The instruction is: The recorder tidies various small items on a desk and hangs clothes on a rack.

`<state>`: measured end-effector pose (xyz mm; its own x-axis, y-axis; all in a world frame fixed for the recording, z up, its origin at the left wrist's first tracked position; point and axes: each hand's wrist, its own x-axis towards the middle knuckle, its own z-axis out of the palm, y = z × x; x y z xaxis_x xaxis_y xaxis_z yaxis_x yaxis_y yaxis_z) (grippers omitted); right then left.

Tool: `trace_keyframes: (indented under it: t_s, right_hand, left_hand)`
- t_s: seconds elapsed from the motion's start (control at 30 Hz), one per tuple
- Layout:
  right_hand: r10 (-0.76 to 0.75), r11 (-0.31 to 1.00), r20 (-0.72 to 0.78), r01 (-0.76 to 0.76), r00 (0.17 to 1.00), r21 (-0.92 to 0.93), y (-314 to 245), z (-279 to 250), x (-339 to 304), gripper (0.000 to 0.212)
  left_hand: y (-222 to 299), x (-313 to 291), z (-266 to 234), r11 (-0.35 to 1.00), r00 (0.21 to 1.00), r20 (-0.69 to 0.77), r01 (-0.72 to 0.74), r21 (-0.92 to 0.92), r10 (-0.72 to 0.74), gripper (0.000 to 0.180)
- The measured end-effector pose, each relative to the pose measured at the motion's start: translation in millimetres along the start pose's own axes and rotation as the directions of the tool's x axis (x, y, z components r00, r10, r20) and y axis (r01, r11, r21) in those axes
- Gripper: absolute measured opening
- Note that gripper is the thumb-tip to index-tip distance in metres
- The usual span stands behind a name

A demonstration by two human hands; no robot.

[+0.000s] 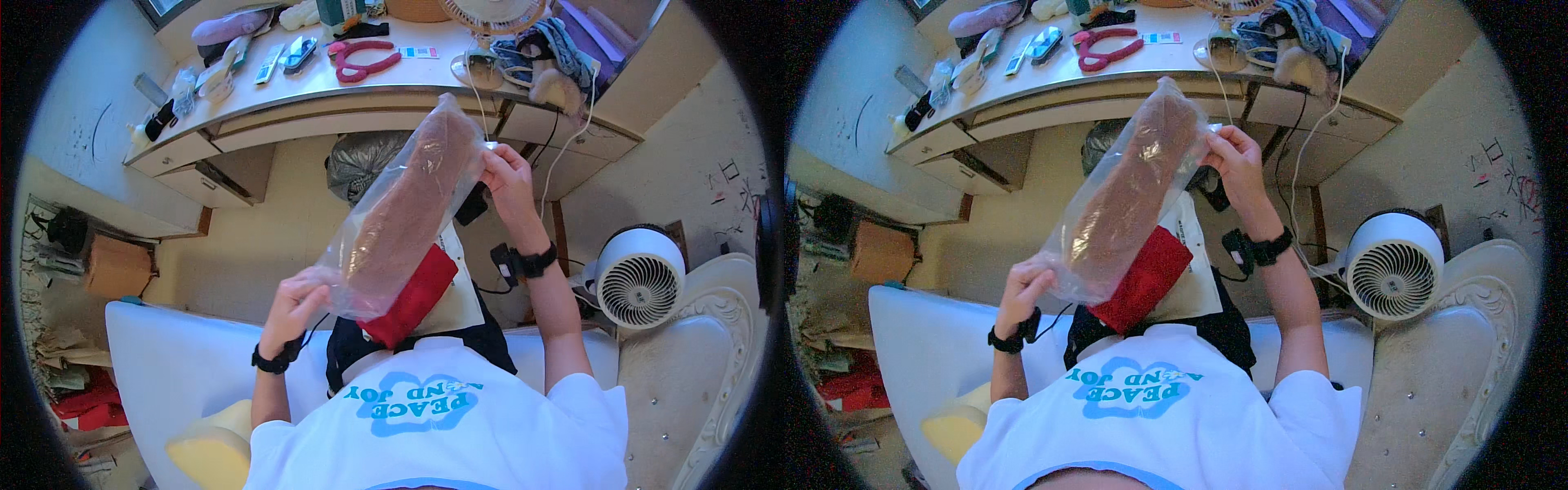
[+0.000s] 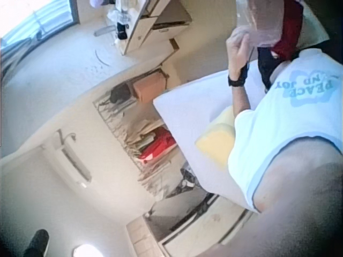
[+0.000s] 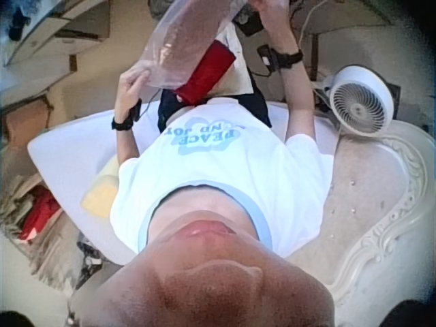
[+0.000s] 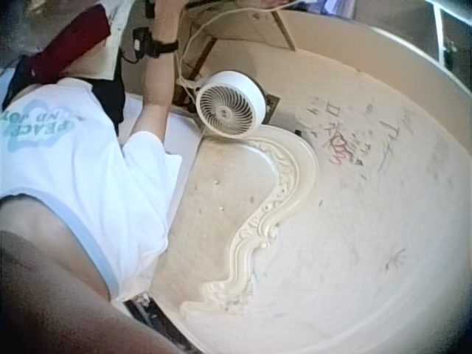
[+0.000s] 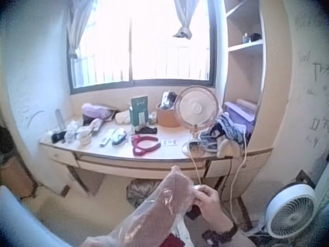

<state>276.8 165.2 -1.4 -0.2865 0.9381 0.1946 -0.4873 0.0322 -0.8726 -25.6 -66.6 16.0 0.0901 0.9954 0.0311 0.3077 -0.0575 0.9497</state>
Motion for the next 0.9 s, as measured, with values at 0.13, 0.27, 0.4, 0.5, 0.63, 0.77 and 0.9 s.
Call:
trace_keyframes:
  t_s: [0.13, 0.27, 0.4, 0.5, 0.63, 0.77, 0.9]
  right_hand:
    - [-0.076, 0.997, 0.075, 0.075, 0.994, 0.007, -31, 24, -18, 0.008]
    - [-0.155, 0.984, 0.13, 0.165, 0.979, -0.066, -40, 50, -33, 0.004]
    - [-0.189, 0.97, 0.217, 0.217, 0.958, -0.112, -32, 76, -40, 0.004]
    - [-0.155, 0.977, 0.287, 0.19, 0.945, -0.098, -24, 98, -45, 0.004]
    - [-0.158, 0.972, 0.36, 0.208, 0.92, -0.106, -5, 122, -44, 0.004]
    - [-0.094, 0.993, 0.378, 0.116, 0.921, -0.035, 14, 143, -45, 0.001]
    - [0.001, 0.992, 0.375, 0.047, 0.927, -0.118, 30, 147, -48, 0.003]
  left_hand:
    - [-15, 4, -22, 0.996, 0.999, -0.014, 0.033, 0.086, -0.032, 0.024]
    - [-26, 4, -32, 0.981, 0.999, -0.031, 0.045, 0.186, -0.04, 0.027]
    - [-50, 2, -51, 0.95, 0.988, -0.075, 0.151, 0.275, -0.135, 0.03]
    - [-64, -1, -66, 0.94, 0.976, -0.115, 0.211, 0.267, -0.187, 0.03]
    - [-77, -5, -77, 0.897, 0.945, -0.174, 0.318, 0.308, -0.276, 0.029]
    - [-48, 3, -62, 0.979, 0.91, -0.403, 0.161, 0.127, -0.098, 0.018]
    - [13, 6, -35, 0.933, 0.869, -0.452, -0.028, 0.358, 0.2, 0.015]
